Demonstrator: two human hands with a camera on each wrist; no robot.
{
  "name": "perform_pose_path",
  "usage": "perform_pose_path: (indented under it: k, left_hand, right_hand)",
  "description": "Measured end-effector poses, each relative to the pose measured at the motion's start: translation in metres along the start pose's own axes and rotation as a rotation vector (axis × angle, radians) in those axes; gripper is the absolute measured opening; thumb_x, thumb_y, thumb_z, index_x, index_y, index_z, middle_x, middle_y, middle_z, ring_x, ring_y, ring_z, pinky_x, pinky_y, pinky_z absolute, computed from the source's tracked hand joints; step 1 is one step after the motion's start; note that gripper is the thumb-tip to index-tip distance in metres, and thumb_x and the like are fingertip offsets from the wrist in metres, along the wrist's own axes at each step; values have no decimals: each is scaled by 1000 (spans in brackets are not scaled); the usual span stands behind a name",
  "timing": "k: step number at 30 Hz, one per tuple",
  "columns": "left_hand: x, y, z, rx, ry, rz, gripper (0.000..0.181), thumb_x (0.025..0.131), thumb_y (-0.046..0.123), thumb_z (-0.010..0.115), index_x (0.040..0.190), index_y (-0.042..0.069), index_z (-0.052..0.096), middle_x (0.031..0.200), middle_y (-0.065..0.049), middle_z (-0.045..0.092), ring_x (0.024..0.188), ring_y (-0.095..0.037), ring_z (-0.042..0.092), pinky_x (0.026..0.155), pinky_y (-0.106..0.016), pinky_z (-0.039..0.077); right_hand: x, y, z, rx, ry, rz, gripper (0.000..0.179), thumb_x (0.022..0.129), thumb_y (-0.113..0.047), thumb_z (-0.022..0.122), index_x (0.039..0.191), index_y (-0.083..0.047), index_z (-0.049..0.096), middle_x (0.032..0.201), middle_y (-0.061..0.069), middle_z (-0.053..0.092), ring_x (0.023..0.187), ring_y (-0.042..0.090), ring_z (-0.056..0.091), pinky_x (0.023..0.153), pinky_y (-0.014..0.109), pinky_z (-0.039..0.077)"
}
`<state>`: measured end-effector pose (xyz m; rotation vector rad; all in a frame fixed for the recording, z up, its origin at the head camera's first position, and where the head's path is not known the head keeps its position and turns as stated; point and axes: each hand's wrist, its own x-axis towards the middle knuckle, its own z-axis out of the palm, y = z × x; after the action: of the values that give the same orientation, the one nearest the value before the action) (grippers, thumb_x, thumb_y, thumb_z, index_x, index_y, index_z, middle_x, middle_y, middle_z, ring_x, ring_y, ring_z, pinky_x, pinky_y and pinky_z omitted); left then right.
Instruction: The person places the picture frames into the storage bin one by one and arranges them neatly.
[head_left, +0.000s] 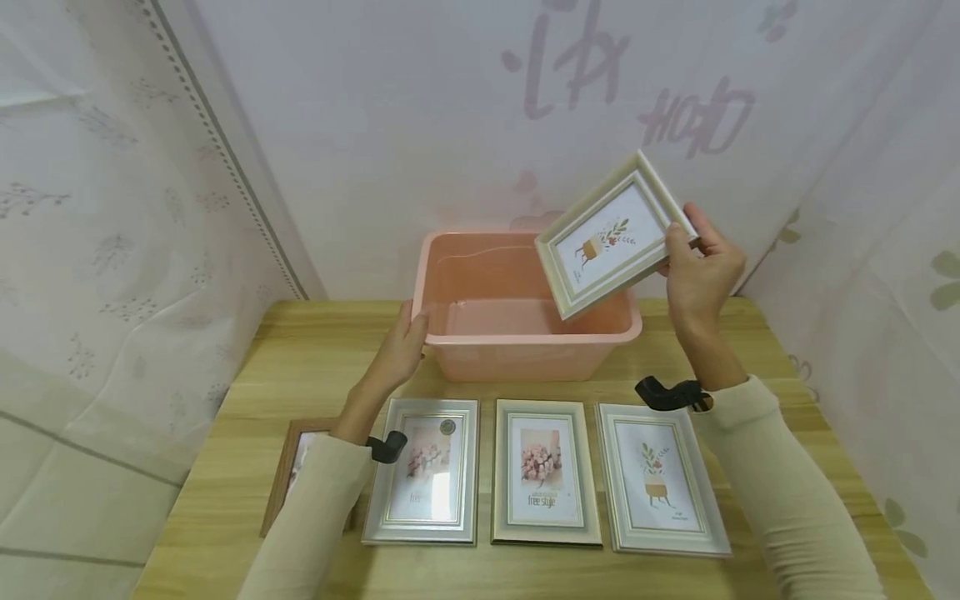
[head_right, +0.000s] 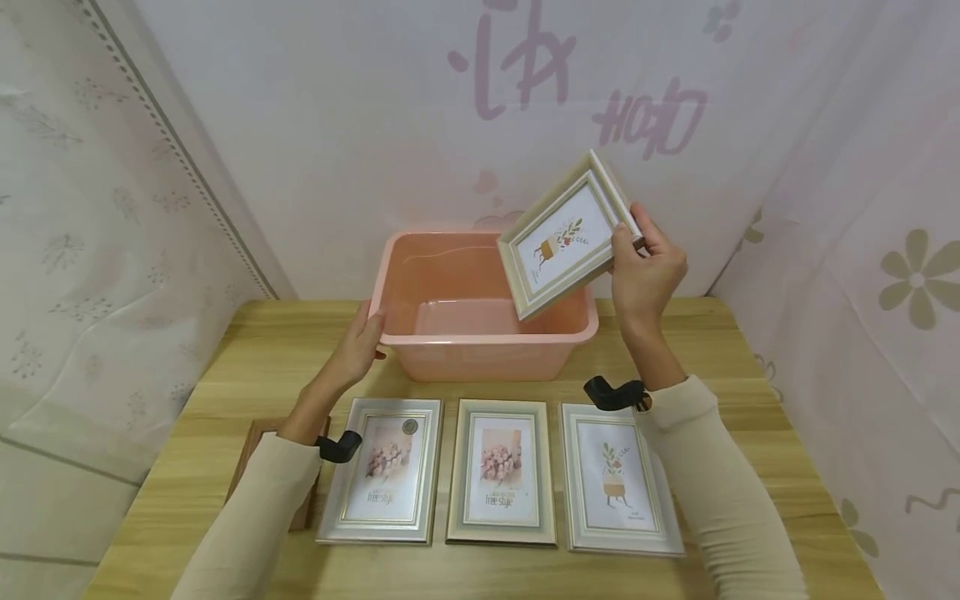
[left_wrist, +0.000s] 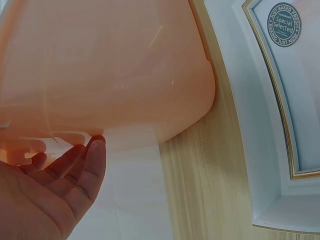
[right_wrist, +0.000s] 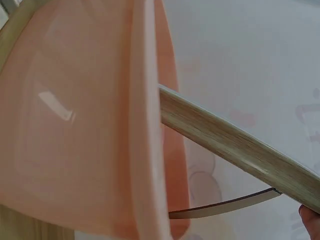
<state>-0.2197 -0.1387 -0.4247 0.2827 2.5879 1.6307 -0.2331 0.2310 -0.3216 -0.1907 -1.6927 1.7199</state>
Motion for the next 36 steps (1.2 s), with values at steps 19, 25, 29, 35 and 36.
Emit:
perform_pose_path:
  k: [19, 25, 29, 35, 36]
  left_hand:
    - [-3, -2, 2, 32, 21, -9, 53, 106, 36, 25, 151, 7, 26, 126, -24, 52, 101, -36, 55, 72, -39, 50]
    - [-1, -4, 3, 6, 13, -15, 54, 106, 39, 25, 150, 8, 27, 128, -24, 52, 104, -36, 54, 79, -52, 52]
    - [-1, -4, 4, -6, 10, -19, 52, 107, 38, 25, 150, 8, 29, 126, -24, 52, 103, -36, 54, 79, -54, 52]
    - [-1, 0, 7, 20, 76, -44, 48, 105, 34, 27, 143, 5, 37, 120, -22, 57, 99, -35, 60, 77, -52, 56]
    - [0, 0, 8, 33, 94, -52, 48, 104, 33, 27, 141, 5, 39, 116, -22, 58, 96, -34, 62, 75, -50, 57]
  right_hand:
    - [-19, 43, -1, -314, -52, -403, 29, 87, 0, 65, 115, -2, 71, 94, 22, 73, 47, -6, 44, 42, 8, 28]
    - [-22, 51, 0, -404, -59, -454, 21, 84, 3, 65, 103, 7, 74, 86, 25, 72, 53, -2, 47, 45, 4, 28]
    - [-24, 53, 0, -504, -69, -454, 17, 84, 0, 67, 97, 11, 70, 77, 25, 70, 53, 9, 51, 47, 3, 30]
    - [-24, 48, 0, -724, -135, -433, 18, 83, -10, 71, 91, 6, 66, 73, 21, 68, 55, 28, 54, 51, 24, 33]
    - [-24, 47, 1, -752, -158, -429, 18, 83, -11, 71, 89, 5, 66, 74, 20, 67, 56, 29, 55, 52, 28, 34]
